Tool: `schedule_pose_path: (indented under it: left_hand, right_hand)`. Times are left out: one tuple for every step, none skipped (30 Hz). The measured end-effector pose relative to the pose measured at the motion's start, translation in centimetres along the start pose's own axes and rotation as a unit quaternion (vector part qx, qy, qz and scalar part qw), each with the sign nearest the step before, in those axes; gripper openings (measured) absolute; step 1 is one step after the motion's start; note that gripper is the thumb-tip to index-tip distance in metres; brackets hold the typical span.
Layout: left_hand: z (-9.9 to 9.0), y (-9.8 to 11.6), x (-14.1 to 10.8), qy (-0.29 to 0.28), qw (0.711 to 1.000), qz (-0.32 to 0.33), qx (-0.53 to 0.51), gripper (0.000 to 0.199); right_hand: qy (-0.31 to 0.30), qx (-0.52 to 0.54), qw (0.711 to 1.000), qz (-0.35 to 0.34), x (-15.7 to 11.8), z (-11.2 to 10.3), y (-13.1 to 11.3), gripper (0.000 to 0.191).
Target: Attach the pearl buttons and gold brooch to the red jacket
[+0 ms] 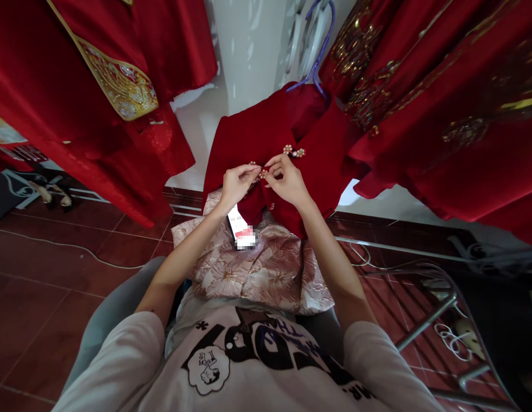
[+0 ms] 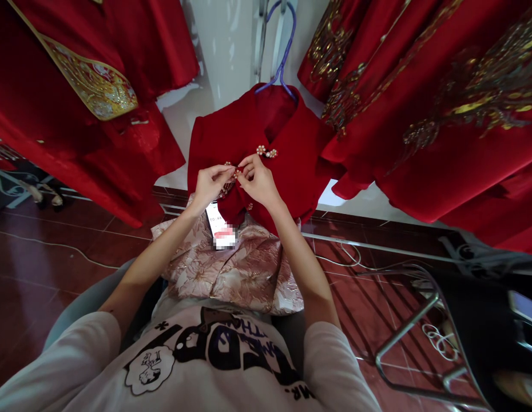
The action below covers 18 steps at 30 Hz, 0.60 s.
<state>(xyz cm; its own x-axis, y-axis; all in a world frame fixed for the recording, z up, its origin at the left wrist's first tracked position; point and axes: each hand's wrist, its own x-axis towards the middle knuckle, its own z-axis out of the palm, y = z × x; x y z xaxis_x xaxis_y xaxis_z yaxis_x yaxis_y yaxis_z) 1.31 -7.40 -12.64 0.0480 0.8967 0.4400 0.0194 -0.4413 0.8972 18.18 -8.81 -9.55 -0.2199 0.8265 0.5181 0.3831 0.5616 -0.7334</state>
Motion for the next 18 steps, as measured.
schedule_pose_path:
  left_hand:
    - [-0.01, 0.10, -0.05, 0.000, 1.000, 0.007, 0.005, 0.014]
    - [-0.02, 0.21, -0.11, 0.000, 1.000, 0.014, 0.011, 0.014]
    - [-0.04, 0.34, -0.15, -0.001, 1.000, 0.021, 0.018, 0.014]
    - [-0.08, 0.45, -0.19, -0.003, 0.999, 0.025, 0.024, 0.014]
    - [-0.13, 0.54, -0.22, -0.008, 0.999, 0.028, 0.029, 0.014]
    - [-0.20, 0.60, -0.24, -0.017, 0.999, 0.027, 0.033, 0.015]
    - [-0.27, 0.63, -0.24, -0.026, 0.999, 0.025, 0.036, 0.016]
    - [-0.35, 0.63, -0.23, -0.034, 0.998, 0.022, 0.040, 0.017]
    - [-0.42, 0.60, -0.22, -0.040, 0.998, 0.021, 0.045, 0.017]
    - [-0.49, 0.56, -0.20, -0.045, 0.997, 0.020, 0.052, 0.018]
    - [-0.54, 0.51, -0.19, -0.047, 0.997, 0.021, 0.059, 0.018]
    - [-0.58, 0.47, -0.17, -0.047, 0.996, 0.022, 0.066, 0.019]
    - [-0.60, 0.44, -0.16, -0.048, 0.996, 0.023, 0.071, 0.019]
    - [-0.59, 0.44, -0.15, -0.049, 0.996, 0.024, 0.076, 0.020]
    - [-0.57, 0.46, -0.14, -0.048, 0.995, 0.023, 0.080, 0.020]
    - [-0.54, 0.49, -0.14, -0.048, 0.995, 0.023, 0.084, 0.020]
    - [-0.49, 0.54, -0.13, -0.046, 0.995, 0.023, 0.087, 0.021]
    - [-0.44, 0.59, -0.12, -0.044, 0.995, 0.023, 0.090, 0.020]
  right_hand:
    - [-0.002, -0.010, 1.000, 0.000, 0.01, 0.06, 0.03, 0.030]
    - [-0.003, -0.018, 1.000, 0.000, 0.01, 0.11, 0.05, 0.032]
    - [-0.004, -0.023, 1.000, 0.001, 0.01, 0.16, 0.06, 0.033]
    - [-0.003, -0.023, 1.000, 0.003, 0.00, 0.20, 0.06, 0.034]
    - [-0.001, -0.017, 1.000, 0.009, -0.02, 0.24, 0.05, 0.034]
    - [0.002, -0.007, 1.000, 0.016, -0.04, 0.28, 0.03, 0.033]
    - [0.007, 0.005, 1.000, 0.025, -0.07, 0.30, 0.00, 0.032]
    - [0.011, 0.014, 0.999, 0.032, -0.10, 0.31, -0.03, 0.031]
    - [0.014, 0.017, 0.999, 0.037, -0.12, 0.30, -0.08, 0.030]
    - [0.015, 0.012, 0.999, 0.037, -0.13, 0.28, -0.13, 0.030]
    - [0.016, 0.002, 0.999, 0.034, -0.13, 0.25, -0.18, 0.030]
    - [0.016, -0.010, 0.999, 0.029, -0.12, 0.21, -0.24, 0.030]
    - [0.016, -0.020, 0.999, 0.024, -0.12, 0.19, -0.30, 0.029]
    - [0.016, -0.026, 0.999, 0.021, -0.11, 0.17, -0.35, 0.028]
    - [0.017, -0.027, 0.999, 0.020, -0.11, 0.17, -0.39, 0.027]
    - [0.020, -0.025, 0.999, 0.020, -0.11, 0.19, -0.42, 0.026]
    - [0.023, -0.021, 0.999, 0.019, -0.13, 0.23, -0.44, 0.025]
    - [0.028, -0.018, 0.999, 0.018, -0.15, 0.27, -0.44, 0.023]
